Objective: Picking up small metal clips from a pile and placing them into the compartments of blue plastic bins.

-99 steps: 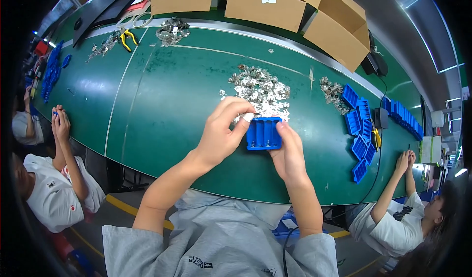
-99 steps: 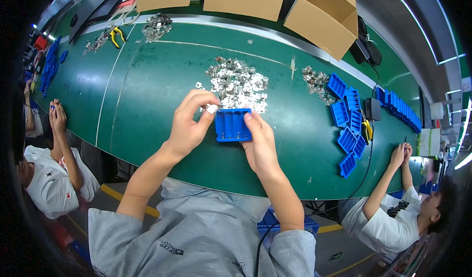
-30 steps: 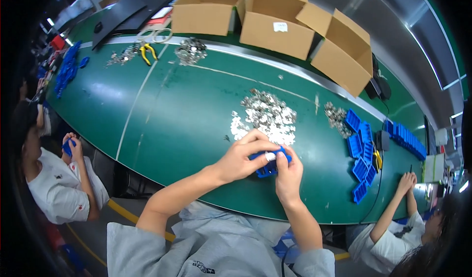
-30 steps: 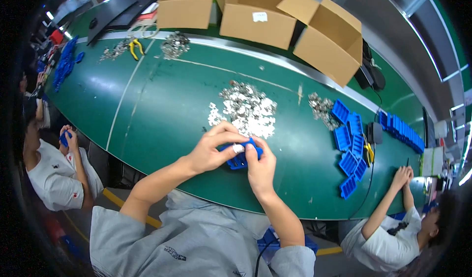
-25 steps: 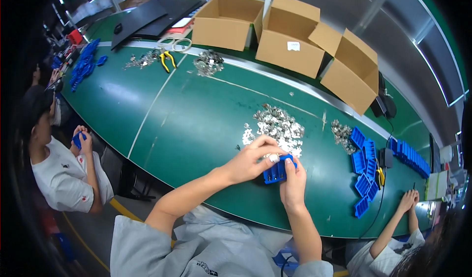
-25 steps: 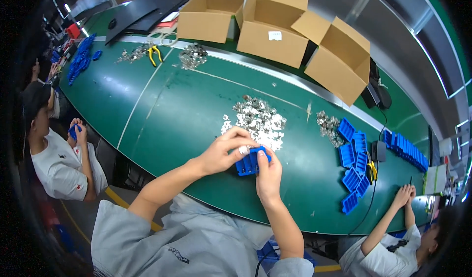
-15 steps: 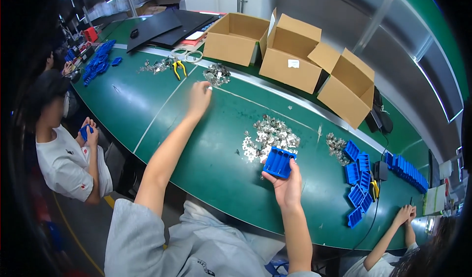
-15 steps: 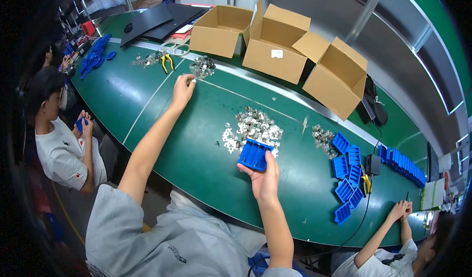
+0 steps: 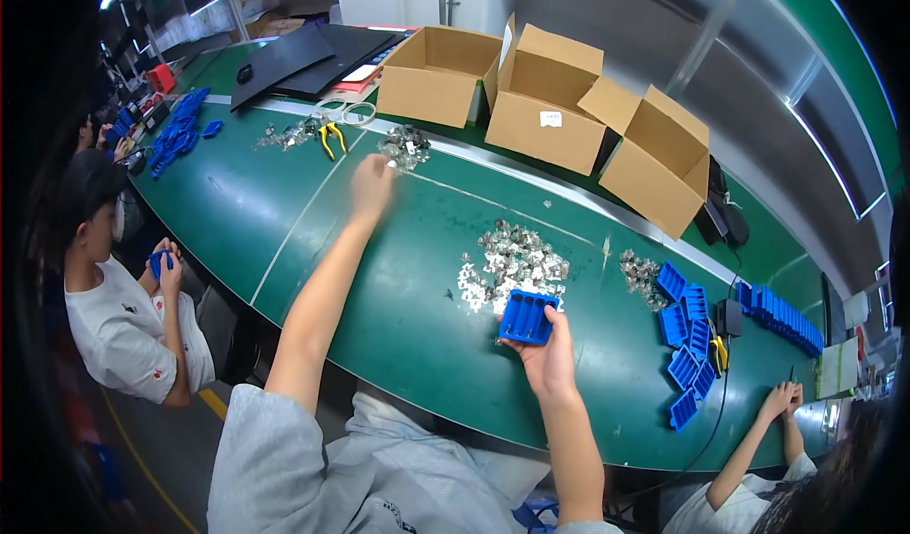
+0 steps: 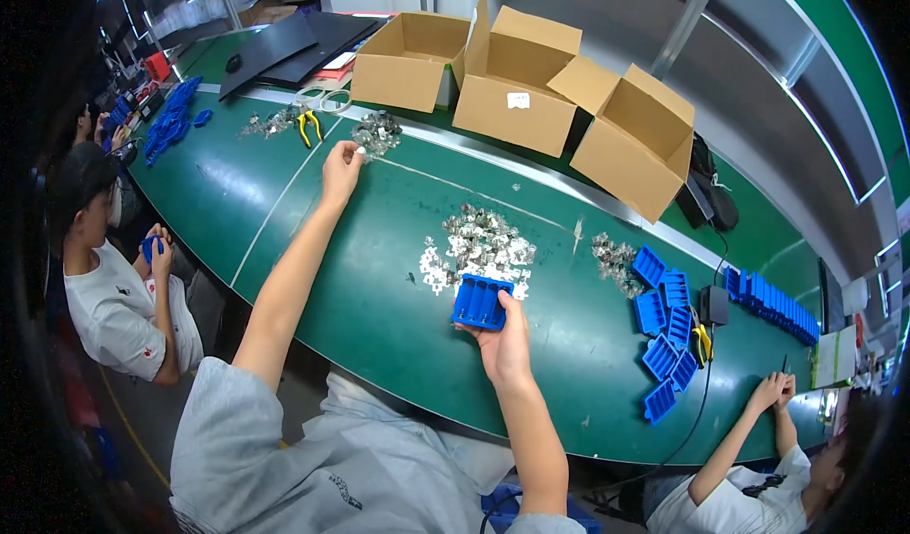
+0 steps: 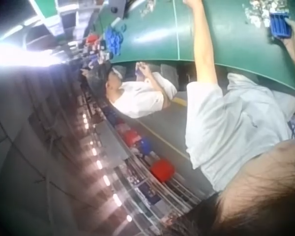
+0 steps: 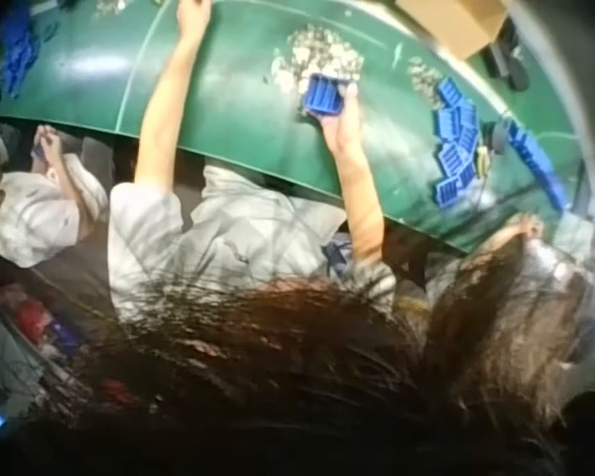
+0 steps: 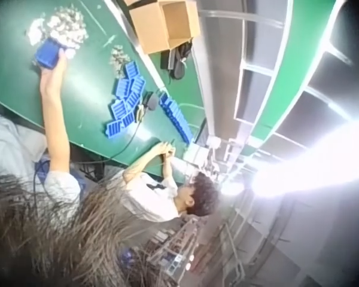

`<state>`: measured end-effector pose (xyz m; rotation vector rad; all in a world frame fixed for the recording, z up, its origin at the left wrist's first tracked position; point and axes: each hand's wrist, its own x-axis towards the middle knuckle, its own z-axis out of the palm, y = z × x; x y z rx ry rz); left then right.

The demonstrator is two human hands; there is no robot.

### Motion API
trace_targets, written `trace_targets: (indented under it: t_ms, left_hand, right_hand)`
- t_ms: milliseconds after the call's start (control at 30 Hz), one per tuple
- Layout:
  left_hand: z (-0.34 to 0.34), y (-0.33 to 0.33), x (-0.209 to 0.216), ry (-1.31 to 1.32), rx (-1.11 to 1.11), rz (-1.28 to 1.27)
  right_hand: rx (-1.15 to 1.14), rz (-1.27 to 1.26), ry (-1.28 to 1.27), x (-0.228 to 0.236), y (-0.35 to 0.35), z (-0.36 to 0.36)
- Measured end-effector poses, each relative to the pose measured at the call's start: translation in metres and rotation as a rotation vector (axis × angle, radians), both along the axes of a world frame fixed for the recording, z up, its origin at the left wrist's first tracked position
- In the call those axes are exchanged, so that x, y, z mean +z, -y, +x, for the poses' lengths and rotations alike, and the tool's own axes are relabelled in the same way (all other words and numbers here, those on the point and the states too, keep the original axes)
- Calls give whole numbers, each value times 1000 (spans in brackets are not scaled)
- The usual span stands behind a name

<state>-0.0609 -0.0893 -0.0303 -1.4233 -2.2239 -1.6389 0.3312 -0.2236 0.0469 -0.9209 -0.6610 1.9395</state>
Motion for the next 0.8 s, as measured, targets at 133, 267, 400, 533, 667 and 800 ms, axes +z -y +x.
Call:
trace_targets:
  t_ms: [133,267,400,533,667,800]
  left_hand:
    - [11,18,18,145,-64,25]
    - [98,55,48,122,-469,-55]
    - [160,106,78,-132,-895,16]
    - [180,117,69,-212,-1039,106]
    - [184,120,64,-248,-1039,129]
    - [184,122,65,-253,-1041,128]
  right_hand:
    - [27,8,-5,-1,0,-1]
    - [-43,-20,-121,-5,-4,5]
    - [-6,-13,-210,1,-8,5]
    - [1,-24,-195,-4,-11,2]
    - [-52,-88,-200,-9,-11,1]
    - [-15,-80,-196,0,-7,-2]
